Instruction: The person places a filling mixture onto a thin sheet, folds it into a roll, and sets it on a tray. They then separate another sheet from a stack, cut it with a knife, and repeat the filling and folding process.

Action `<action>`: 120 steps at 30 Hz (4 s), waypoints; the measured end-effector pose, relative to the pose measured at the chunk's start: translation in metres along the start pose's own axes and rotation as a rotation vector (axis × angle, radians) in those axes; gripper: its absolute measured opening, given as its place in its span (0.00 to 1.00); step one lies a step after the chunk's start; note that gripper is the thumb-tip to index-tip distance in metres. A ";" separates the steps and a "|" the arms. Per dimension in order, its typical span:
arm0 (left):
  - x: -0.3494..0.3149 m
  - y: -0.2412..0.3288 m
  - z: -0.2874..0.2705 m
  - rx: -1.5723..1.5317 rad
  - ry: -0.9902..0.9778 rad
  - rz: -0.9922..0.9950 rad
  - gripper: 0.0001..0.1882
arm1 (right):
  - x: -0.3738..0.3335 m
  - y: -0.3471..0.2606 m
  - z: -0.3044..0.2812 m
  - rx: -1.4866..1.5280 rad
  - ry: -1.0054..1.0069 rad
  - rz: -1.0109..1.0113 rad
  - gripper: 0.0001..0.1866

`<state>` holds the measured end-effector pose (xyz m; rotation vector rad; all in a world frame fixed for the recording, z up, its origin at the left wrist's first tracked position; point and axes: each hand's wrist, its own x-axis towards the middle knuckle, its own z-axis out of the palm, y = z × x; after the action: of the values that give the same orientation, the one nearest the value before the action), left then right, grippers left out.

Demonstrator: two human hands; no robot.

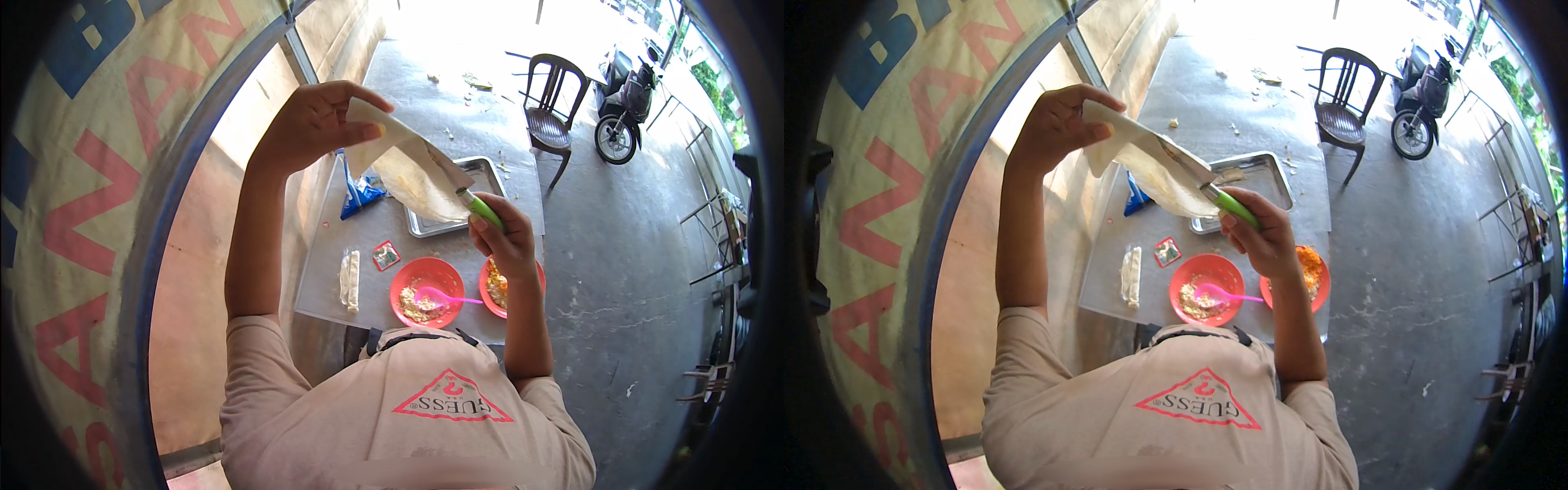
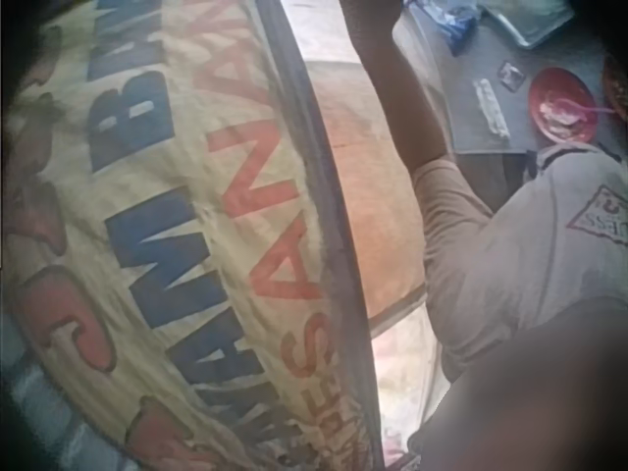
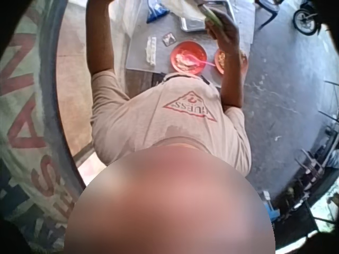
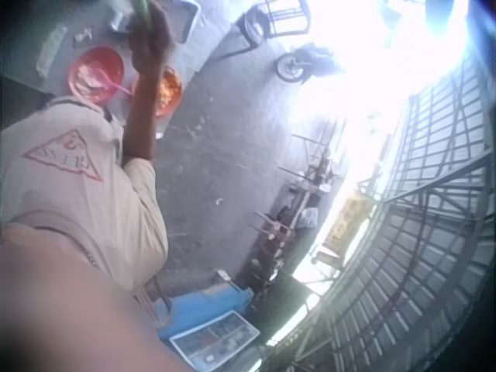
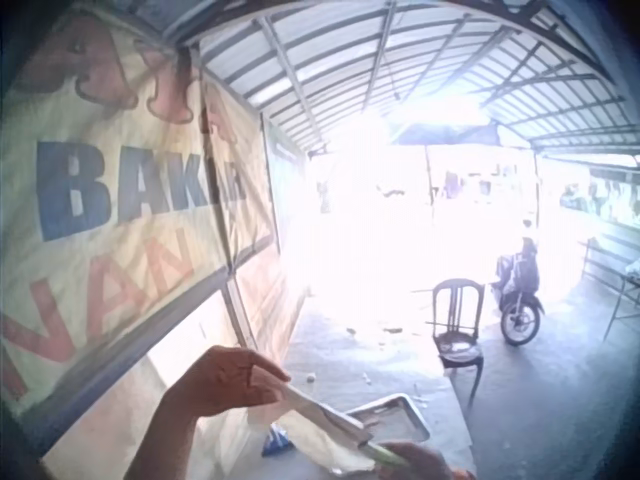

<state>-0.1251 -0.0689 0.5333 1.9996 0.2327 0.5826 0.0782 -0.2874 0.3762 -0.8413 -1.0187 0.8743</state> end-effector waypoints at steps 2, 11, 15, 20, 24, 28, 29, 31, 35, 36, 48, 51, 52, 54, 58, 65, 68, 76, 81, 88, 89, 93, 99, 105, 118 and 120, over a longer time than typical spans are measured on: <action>0.000 0.006 -0.001 0.089 0.066 0.016 0.08 | 0.001 0.003 0.001 0.034 -0.026 -0.012 0.19; 0.005 0.036 -0.018 0.205 -0.093 -0.039 0.08 | 0.005 0.002 0.000 -0.112 -0.059 -0.018 0.19; 0.009 0.052 -0.026 0.447 -0.195 -0.032 0.09 | 0.006 -0.002 0.000 -0.112 -0.074 -0.016 0.19; 0.015 0.061 -0.028 0.523 -0.228 -0.041 0.09 | 0.007 -0.006 0.003 -0.184 -0.063 -0.037 0.19; 0.017 0.059 -0.029 0.459 -0.241 -0.024 0.09 | 0.008 -0.006 0.004 -0.178 -0.077 -0.049 0.19; 0.017 0.054 -0.031 0.451 -0.232 -0.039 0.09 | 0.007 -0.006 0.002 -0.132 -0.059 -0.043 0.19; 0.017 0.052 -0.031 0.442 -0.231 -0.039 0.09 | 0.006 -0.007 0.001 -0.133 -0.053 -0.039 0.19; 0.018 0.052 -0.034 0.445 -0.259 -0.031 0.09 | 0.006 -0.007 0.000 -0.151 -0.060 -0.039 0.19; 0.020 0.054 -0.036 0.492 -0.318 0.001 0.09 | 0.007 -0.008 0.001 -0.176 -0.063 -0.039 0.19; 0.020 0.054 -0.035 0.473 -0.329 -0.020 0.09 | 0.007 -0.008 0.001 -0.184 -0.062 -0.045 0.19; 0.023 0.060 -0.005 0.722 -0.479 0.183 0.17 | 0.004 -0.021 0.001 -0.327 -0.041 -0.054 0.16; 0.020 0.061 0.002 0.759 -0.525 -0.015 0.16 | 0.003 -0.025 -0.002 -0.409 -0.068 -0.047 0.16; 0.020 0.061 0.004 0.769 -0.541 -0.022 0.15 | 0.003 -0.027 -0.004 -0.437 -0.084 -0.051 0.16; 0.017 0.058 0.006 0.773 -0.564 0.006 0.14 | 0.002 -0.030 -0.006 -0.472 -0.116 -0.067 0.16; 0.014 0.053 0.010 0.772 -0.627 0.080 0.14 | 0.001 -0.031 -0.006 -0.470 -0.144 -0.081 0.15; 0.022 0.048 0.021 0.841 -0.685 -0.085 0.10 | 0.000 -0.029 -0.004 -0.457 -0.152 -0.058 0.17; 0.022 0.047 0.023 0.817 -0.682 -0.084 0.11 | 0.000 -0.030 -0.004 -0.525 -0.154 -0.120 0.17; 0.018 0.024 0.026 0.793 -0.627 -0.093 0.11 | -0.004 -0.047 -0.018 -0.674 -0.154 -0.181 0.16; 0.017 0.012 0.026 0.659 -0.589 -0.048 0.12 | -0.007 -0.050 -0.025 -0.675 -0.154 -0.128 0.16; 0.012 -0.002 0.010 0.431 -0.461 -0.134 0.13 | -0.011 -0.032 -0.031 -0.518 -0.096 -0.056 0.16; 0.010 -0.005 0.009 0.386 -0.423 -0.167 0.11 | -0.012 -0.030 -0.032 -0.488 -0.095 -0.045 0.16; 0.001 -0.025 0.011 0.055 -0.299 -0.279 0.10 | -0.015 -0.018 -0.034 -0.385 -0.059 0.012 0.16; -0.005 -0.049 0.018 -0.053 -0.184 -0.250 0.09 | -0.019 0.002 -0.023 -0.305 -0.012 0.055 0.16; -0.011 -0.051 0.016 0.030 -0.164 -0.291 0.13 | -0.022 0.010 -0.015 -0.290 0.025 0.061 0.16; -0.018 -0.058 0.018 0.050 -0.115 -0.309 0.14 | -0.023 0.014 -0.008 -0.173 0.035 0.078 0.15; -0.019 -0.056 0.017 0.110 -0.110 -0.363 0.14 | -0.023 0.015 -0.008 -0.177 0.053 0.067 0.15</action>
<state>-0.1283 -0.0622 0.4724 2.0224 0.5556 0.2321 0.0762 -0.3031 0.3523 -1.0474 -1.0372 0.8221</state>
